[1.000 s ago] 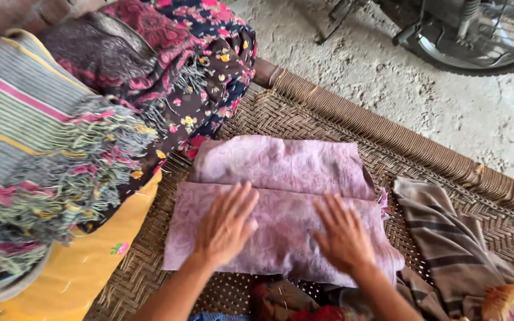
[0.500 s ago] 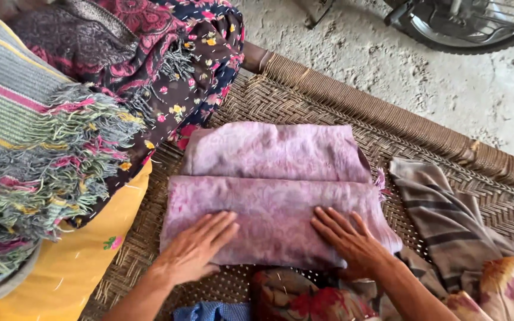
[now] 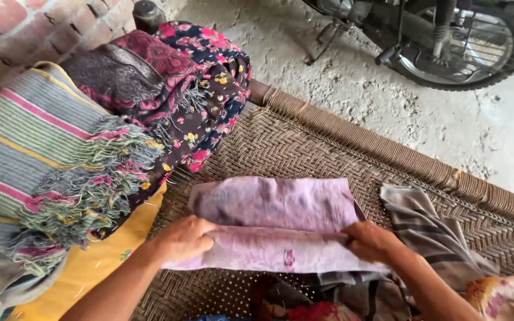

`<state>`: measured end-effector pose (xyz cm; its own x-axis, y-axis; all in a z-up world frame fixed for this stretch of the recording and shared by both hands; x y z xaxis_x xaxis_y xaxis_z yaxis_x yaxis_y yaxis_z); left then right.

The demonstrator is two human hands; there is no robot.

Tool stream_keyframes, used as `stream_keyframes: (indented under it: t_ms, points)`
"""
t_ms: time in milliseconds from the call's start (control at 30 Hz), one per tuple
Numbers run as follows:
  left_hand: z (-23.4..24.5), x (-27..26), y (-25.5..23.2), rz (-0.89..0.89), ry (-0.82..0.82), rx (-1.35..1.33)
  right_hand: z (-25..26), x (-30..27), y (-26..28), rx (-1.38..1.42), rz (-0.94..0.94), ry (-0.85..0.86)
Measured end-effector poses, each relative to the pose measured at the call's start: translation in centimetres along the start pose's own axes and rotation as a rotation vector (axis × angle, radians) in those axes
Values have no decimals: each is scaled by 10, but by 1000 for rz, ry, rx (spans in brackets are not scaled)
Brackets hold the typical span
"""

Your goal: Folding various items of clothing and scarves on a woven bed.

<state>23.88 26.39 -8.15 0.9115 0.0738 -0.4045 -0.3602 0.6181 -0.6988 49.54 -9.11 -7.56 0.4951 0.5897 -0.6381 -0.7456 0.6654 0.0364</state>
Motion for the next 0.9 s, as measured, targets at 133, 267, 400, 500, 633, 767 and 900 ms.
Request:
stream_keyframes:
  t_ms: [133, 267, 400, 500, 633, 767, 900]
  points:
    - [34, 32, -6, -186, -162, 5, 41, 9, -2, 25, -73, -173]
    - [67, 63, -44, 19, -414, 175, 80, 17, -1, -120, -220, -538]
    - [63, 46, -88, -73, -679, 503, 85, 10, 44, -179, -291, -733]
    - [-10, 92, -40, -215, -598, 570, 34, 60, 47, -126, -203, -565]
    - [-57, 109, -52, -243, -610, 456, 13, 85, 100, -264, 44, -726]
    - [-55, 111, -46, 9, -357, 464, -5, 101, 116, -239, 75, -680]
    - [-30, 94, -19, 87, -319, 546, -21, 104, 86, -222, 35, -694]
Point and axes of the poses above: each hand's wrist, its own x-axis towards the middle knuckle, its own z-axis out of the back of the hand, y = z × x, the point moved 3 cm from there along x, towards the middle knuckle, and after that the axes turned 13 degrees about -x, right-handed, at the moved point
